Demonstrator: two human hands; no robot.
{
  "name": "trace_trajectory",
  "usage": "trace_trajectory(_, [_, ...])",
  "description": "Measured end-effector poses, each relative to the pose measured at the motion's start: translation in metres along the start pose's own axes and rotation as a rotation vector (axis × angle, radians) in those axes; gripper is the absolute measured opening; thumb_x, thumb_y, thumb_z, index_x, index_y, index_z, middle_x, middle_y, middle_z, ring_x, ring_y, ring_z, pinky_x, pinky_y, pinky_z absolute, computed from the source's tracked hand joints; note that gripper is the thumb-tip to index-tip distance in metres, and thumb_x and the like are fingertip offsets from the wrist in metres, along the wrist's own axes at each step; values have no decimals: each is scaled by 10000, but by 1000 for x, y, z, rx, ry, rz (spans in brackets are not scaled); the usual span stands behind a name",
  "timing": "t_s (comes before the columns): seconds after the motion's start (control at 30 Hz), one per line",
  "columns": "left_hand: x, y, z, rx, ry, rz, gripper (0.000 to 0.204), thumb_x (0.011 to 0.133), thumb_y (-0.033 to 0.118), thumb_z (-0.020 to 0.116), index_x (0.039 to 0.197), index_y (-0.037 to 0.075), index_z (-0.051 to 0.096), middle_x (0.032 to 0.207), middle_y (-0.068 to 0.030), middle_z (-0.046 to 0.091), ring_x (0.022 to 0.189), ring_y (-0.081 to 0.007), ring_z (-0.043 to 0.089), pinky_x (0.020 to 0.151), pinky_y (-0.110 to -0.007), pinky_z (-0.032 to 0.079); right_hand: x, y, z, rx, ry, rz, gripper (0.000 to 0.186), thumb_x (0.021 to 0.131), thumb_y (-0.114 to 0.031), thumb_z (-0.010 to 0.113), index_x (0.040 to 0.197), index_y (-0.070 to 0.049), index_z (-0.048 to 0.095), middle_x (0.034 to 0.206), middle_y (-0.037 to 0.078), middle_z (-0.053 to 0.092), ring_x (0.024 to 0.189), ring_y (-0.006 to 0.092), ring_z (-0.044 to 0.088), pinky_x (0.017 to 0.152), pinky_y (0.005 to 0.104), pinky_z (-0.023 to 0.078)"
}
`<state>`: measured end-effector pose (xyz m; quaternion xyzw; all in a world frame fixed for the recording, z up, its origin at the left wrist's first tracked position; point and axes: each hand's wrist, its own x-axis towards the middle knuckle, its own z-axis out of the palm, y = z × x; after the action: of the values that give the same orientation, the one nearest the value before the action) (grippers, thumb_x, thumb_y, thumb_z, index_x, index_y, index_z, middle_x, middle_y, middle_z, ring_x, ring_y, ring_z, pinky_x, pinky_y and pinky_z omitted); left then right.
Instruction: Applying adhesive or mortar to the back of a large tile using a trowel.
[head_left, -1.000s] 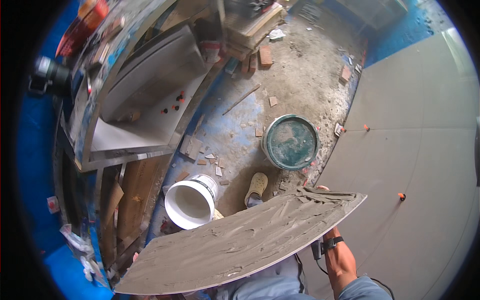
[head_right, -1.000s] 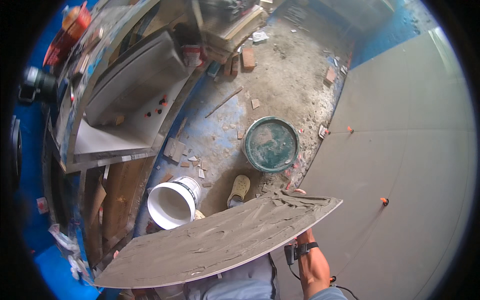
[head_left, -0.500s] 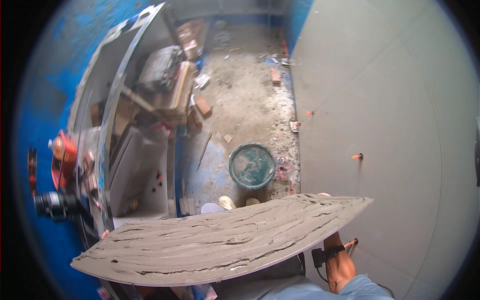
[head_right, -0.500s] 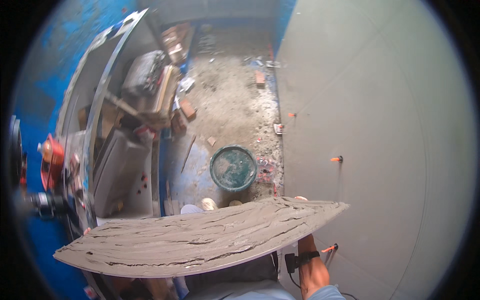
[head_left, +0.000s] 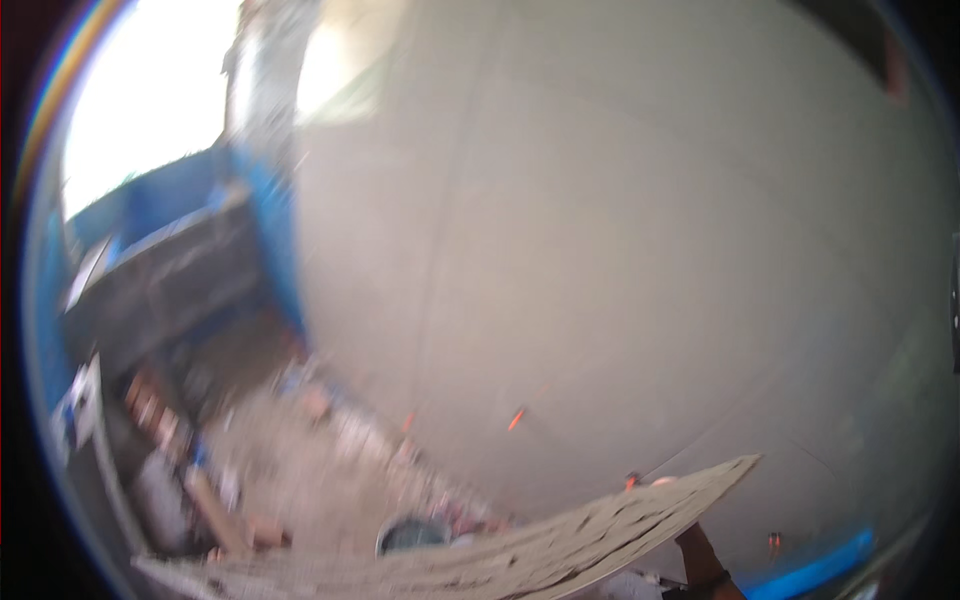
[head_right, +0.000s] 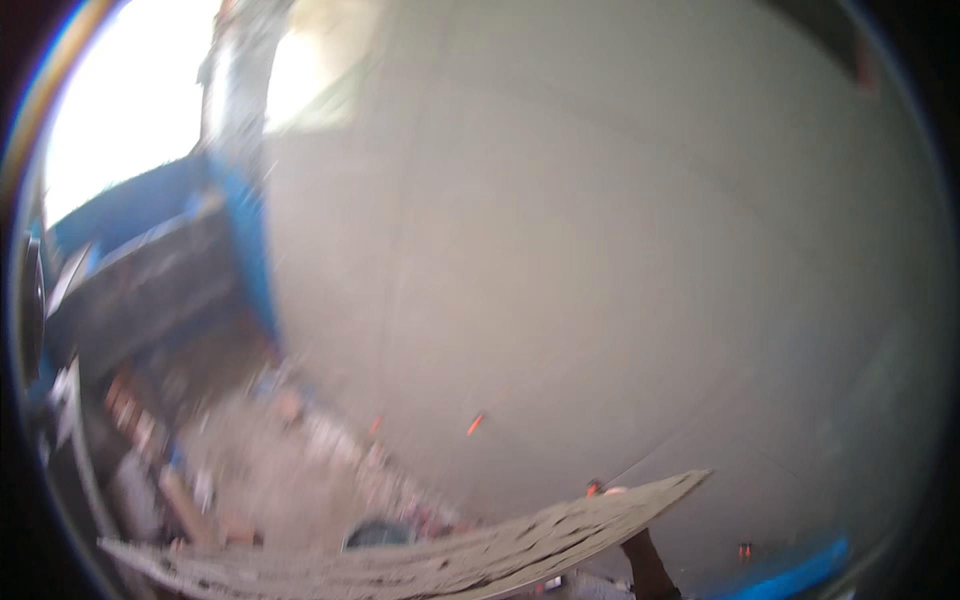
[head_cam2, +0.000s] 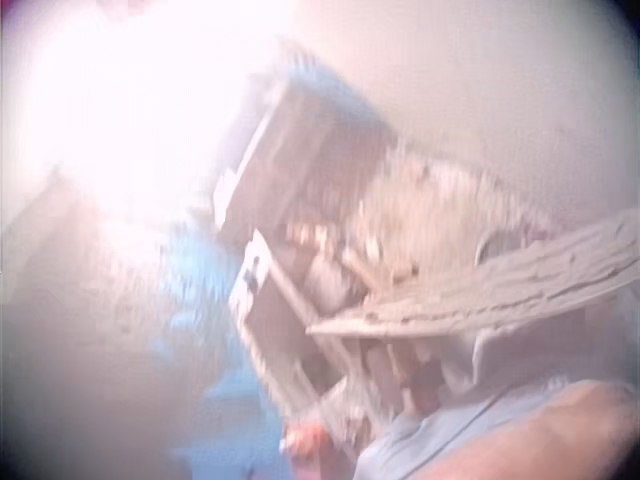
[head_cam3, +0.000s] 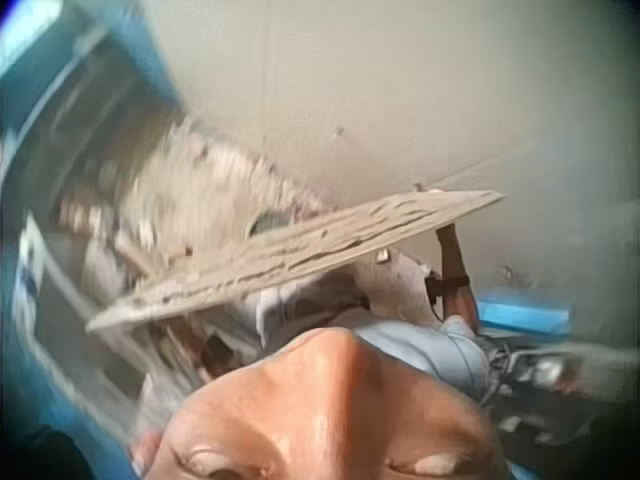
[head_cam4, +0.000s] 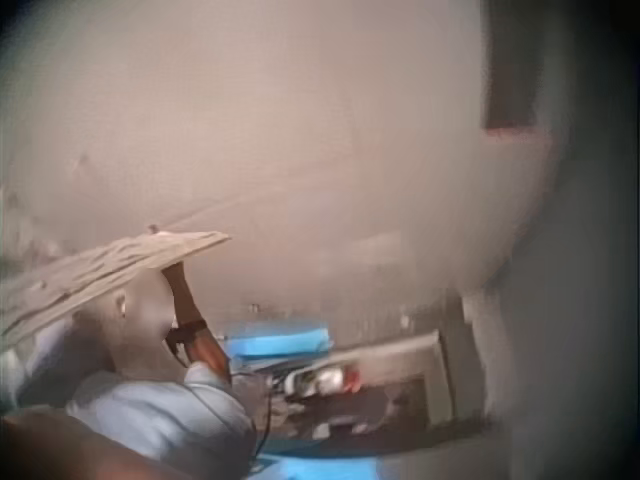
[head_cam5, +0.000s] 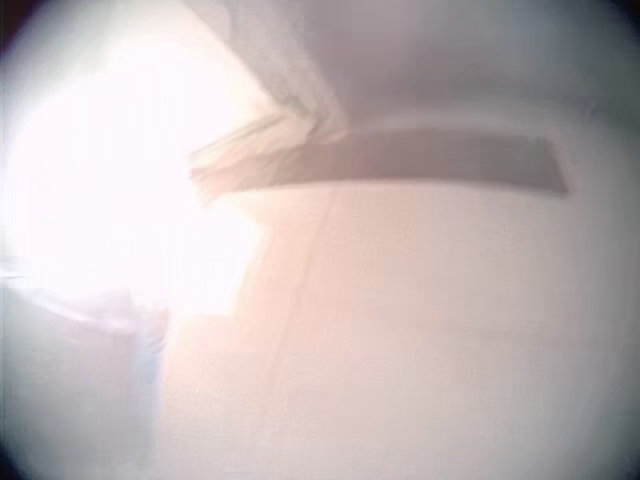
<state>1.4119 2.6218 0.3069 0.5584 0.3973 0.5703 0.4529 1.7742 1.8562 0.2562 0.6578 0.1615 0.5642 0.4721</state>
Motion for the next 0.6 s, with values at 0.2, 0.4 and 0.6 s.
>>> trace_trajectory(0.2, [79,31,144,-392,-190,33,441,928,375,591,1252,77,569,1291,-140,567,1132,-307,582,982,-462,470,148,193,-174,1841,-741,876,228,816,-115,672,1020,-31,614,987,94,647,955,235,617,886,369,465])
trace_trajectory(0.4, [108,54,252,-529,-330,62,441,924,387,598,1242,82,581,1284,-139,572,1126,-310,586,977,-465,475,174,184,-190,1370,-385,1018,211,780,-117,684,963,-38,615,919,89,643,889,245,621,842,353,477])
trace_trajectory(0.6, [116,81,372,-605,-497,110,442,920,398,605,1233,86,593,1277,-138,577,1120,-313,590,972,-467,479,197,171,-181,1178,-439,1160,200,743,-178,731,872,-51,645,810,77,663,801,273,654,770,375,505])
